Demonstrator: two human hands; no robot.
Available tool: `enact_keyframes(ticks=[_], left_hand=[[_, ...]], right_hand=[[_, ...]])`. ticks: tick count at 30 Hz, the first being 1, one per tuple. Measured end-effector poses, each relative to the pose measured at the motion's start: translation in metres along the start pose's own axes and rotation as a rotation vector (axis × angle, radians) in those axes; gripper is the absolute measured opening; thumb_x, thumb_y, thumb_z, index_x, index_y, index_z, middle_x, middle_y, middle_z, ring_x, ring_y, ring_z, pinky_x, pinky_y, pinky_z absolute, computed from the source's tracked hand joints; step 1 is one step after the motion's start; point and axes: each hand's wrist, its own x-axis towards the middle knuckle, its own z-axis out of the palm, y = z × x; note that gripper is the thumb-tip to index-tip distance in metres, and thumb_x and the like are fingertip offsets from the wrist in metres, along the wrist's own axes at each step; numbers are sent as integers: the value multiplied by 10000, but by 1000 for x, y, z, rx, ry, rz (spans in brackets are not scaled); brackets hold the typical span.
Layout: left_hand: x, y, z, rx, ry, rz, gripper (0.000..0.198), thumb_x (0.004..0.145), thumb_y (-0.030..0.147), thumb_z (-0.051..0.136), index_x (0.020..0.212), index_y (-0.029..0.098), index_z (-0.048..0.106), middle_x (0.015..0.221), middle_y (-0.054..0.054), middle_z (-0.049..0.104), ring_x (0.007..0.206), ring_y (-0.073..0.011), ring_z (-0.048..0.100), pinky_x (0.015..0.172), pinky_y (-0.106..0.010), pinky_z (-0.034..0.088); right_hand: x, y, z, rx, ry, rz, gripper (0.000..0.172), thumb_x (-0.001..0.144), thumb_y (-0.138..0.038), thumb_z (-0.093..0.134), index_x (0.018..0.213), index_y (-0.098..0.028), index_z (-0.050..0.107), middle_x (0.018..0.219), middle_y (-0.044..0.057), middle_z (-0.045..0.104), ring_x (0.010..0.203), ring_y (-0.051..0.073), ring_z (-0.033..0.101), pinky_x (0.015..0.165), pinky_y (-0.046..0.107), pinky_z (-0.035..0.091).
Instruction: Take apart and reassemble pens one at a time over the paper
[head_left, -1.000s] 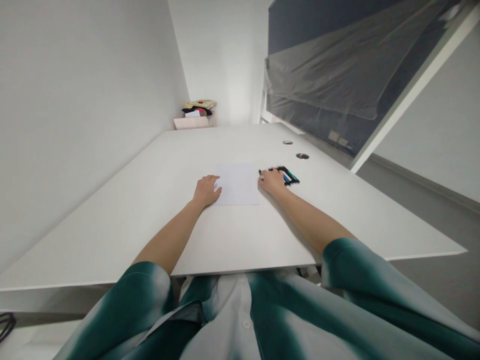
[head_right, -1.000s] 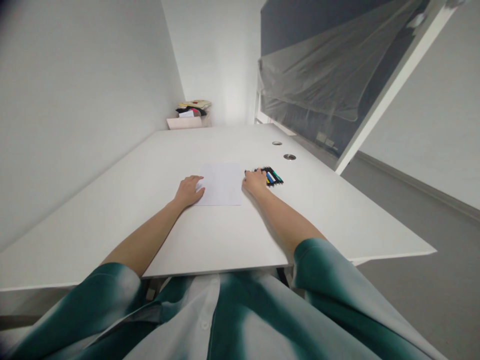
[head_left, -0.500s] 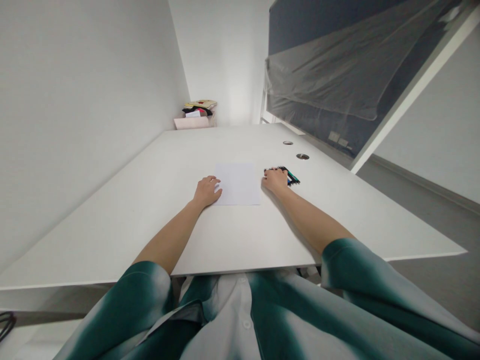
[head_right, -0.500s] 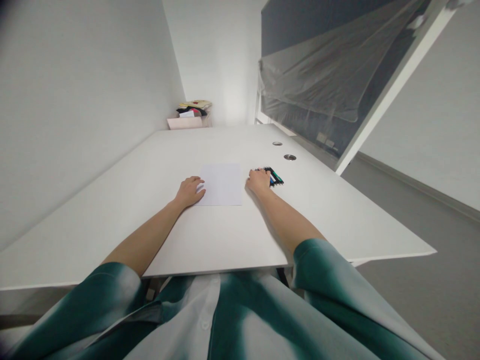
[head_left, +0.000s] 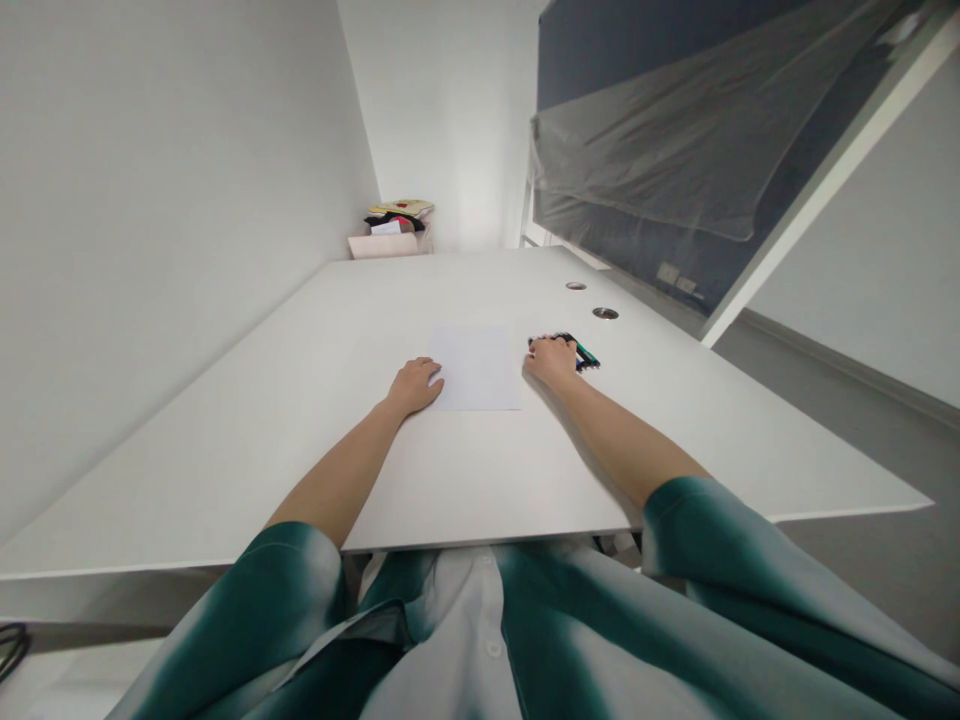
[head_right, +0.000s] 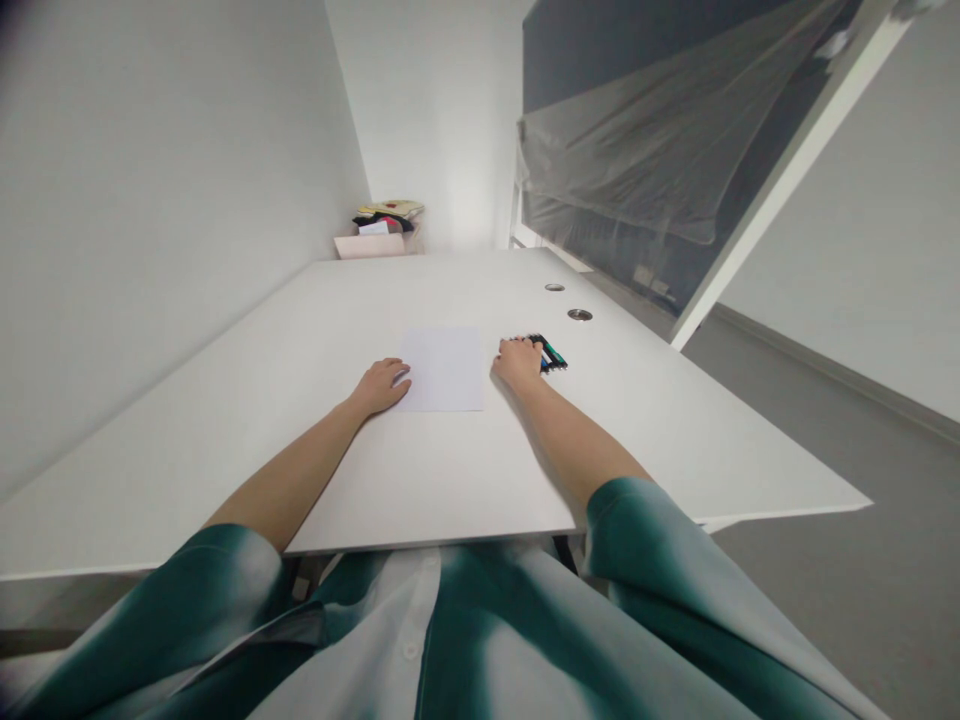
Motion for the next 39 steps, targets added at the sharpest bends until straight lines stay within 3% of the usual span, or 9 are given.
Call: enact_keyframes(ticks=[17, 27, 31, 34, 37, 39], left_hand=[[-1, 6, -9, 17, -42, -8, 375, 879, 368, 530, 1186, 207, 674, 1278, -100, 650, 1160, -286, 593, 1032, -436, 472], [-2, 11, -19, 24, 19, -139, 386, 924, 386, 488, 1197, 191, 679, 1286, -112, 638, 1194, -289, 574, 1057, -428, 456], [-1, 8, -16, 5, 6, -128, 482, 934, 436, 476, 1318, 178, 607, 1390, -111, 587, 1273, -270, 540, 1117, -395, 404], [0, 7, -11, 39, -94, -128, 601, 941, 528, 449, 1439, 195, 496, 1530, -102, 462, 1422, -276, 406, 1174, -394, 324], [0, 8, -8, 93, -205, -110, 662, 945, 583, 404, 1469, 181, 464, 1573, -119, 393, 1462, -300, 346, 1194, -403, 281], [0, 9, -7, 113, -216, -89, 667, 950, 590, 374, 1468, 179, 466, 1575, -118, 389, 1461, -299, 350, 1197, -404, 274]], right_hand=[[-5, -5, -8, 50, 15, -18, 338, 888, -267, 490, 1107, -156, 723, 1169, 177, 687, 1152, 329, 544, 974, 450, 311], [-13, -23, -2, 312, 120, -274, 333, 927, -226, 465, 1153, -143, 697, 1137, 128, 671, 1078, 240, 608, 983, 347, 432], [-22, -38, 5, 347, 56, -353, 406, 968, -324, 461, 1298, -141, 613, 1312, 152, 577, 1209, 247, 548, 1052, 357, 409], [-30, -47, 6, 225, -20, -372, 517, 967, -472, 483, 1375, -161, 556, 1452, 174, 479, 1352, 322, 417, 1104, 444, 347], [-34, -49, 4, 141, -134, -402, 542, 964, -560, 448, 1351, -201, 573, 1440, 163, 497, 1336, 353, 428, 1082, 492, 355], [-34, -48, 4, 127, -161, -418, 543, 971, -573, 418, 1341, -210, 578, 1425, 158, 512, 1323, 344, 447, 1075, 484, 363]])
